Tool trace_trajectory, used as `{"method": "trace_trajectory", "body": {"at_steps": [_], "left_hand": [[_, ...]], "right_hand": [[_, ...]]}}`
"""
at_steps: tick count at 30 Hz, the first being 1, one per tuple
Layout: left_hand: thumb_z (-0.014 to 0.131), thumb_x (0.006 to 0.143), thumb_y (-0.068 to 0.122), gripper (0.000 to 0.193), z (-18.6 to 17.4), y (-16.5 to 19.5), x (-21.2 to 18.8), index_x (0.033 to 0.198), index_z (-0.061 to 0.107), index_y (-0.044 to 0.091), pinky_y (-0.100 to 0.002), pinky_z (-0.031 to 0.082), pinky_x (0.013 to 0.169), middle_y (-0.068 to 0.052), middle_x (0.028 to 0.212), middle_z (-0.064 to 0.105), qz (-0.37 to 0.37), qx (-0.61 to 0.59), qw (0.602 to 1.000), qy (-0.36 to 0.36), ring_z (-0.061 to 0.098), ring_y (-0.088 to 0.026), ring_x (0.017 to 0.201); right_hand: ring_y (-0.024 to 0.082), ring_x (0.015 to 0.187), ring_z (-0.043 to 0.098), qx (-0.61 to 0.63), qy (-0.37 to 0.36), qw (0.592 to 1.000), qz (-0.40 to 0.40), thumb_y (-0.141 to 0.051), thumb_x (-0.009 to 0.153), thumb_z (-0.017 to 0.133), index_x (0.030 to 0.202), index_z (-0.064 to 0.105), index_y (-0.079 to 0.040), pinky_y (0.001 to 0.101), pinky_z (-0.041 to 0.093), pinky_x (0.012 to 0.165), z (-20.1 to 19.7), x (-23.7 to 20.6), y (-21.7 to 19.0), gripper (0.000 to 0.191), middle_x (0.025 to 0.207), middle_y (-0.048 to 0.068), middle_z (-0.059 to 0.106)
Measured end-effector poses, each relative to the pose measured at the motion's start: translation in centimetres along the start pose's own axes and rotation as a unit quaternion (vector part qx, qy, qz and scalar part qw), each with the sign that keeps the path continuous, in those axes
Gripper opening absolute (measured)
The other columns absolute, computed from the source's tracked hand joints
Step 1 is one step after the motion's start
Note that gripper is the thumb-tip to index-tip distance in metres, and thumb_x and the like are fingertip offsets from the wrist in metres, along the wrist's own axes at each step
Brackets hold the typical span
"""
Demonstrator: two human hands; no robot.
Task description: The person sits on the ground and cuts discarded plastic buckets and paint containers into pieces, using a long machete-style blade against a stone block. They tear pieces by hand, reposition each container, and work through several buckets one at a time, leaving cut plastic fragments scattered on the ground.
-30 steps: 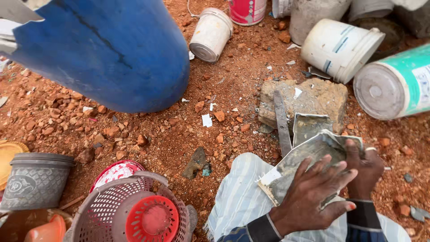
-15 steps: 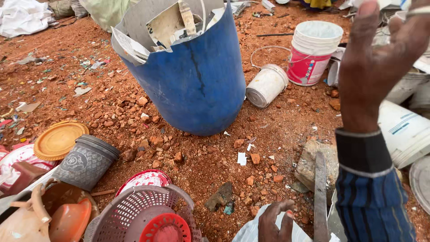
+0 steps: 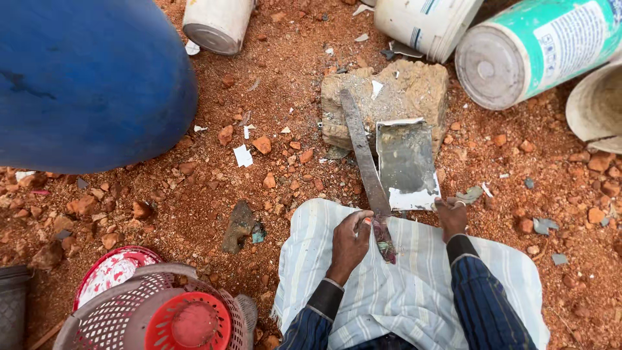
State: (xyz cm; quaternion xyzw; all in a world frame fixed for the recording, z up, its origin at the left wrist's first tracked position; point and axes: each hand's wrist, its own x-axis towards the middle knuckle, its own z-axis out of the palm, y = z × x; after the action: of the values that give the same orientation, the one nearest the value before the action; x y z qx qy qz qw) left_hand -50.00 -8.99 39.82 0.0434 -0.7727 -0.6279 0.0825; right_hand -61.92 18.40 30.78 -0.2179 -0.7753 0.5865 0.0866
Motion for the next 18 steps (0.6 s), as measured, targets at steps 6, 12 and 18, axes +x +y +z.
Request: {"method": "trace_trajectory", "body": {"at_steps": [6, 12, 18], "left_hand": [[0.059, 0.099, 0.016, 0.026, 3.4, -3.5, 0.9, 0.118, 0.07, 0.001, -0.031, 0.057, 0.086, -0.012, 0.108, 0.077, -0.065, -0.044, 0.996, -0.044, 0.074, -0.018, 0.096], [0.058, 0.1, 0.015, 0.026, 2.8, -4.5, 0.3, 0.119, 0.069, 0.002, -0.03, 0.056, 0.088, -0.011, 0.106, 0.078, -0.096, -0.072, 0.992, -0.029, 0.074, -0.016, 0.098], [0.063, 0.097, 0.015, 0.035, 5.3, -3.2, -0.9, 0.13, 0.064, 0.001, -0.032, 0.055, 0.091, -0.015, 0.115, 0.074, -0.067, -0.066, 0.995, -0.036, 0.069, -0.019, 0.103]], "right_hand": [[0.029, 0.076, 0.066, -0.184, 0.069, 0.979, 0.053, -0.028, 0.08, 0.088, 0.105, 0.069, 0.003, 0.0423, 0.051, 0.071, 1.6, 1.2, 1.7, 0.045, 0.088, 0.016, 0.073], [0.026, 0.077, 0.069, -0.122, 0.103, 0.985, -0.069, -0.03, 0.094, 0.08, 0.098, 0.074, 0.003, 0.0432, 0.053, 0.074, -3.0, 3.7, -1.1, 0.034, 0.088, 0.019, 0.074], [0.028, 0.107, 0.069, -0.227, 0.07, 0.89, -0.389, -0.035, 0.1, 0.08, 0.083, 0.071, 0.001, 0.0412, 0.054, 0.084, -7.3, 0.1, -7.0, 0.041, 0.126, 0.023, 0.074]]}}
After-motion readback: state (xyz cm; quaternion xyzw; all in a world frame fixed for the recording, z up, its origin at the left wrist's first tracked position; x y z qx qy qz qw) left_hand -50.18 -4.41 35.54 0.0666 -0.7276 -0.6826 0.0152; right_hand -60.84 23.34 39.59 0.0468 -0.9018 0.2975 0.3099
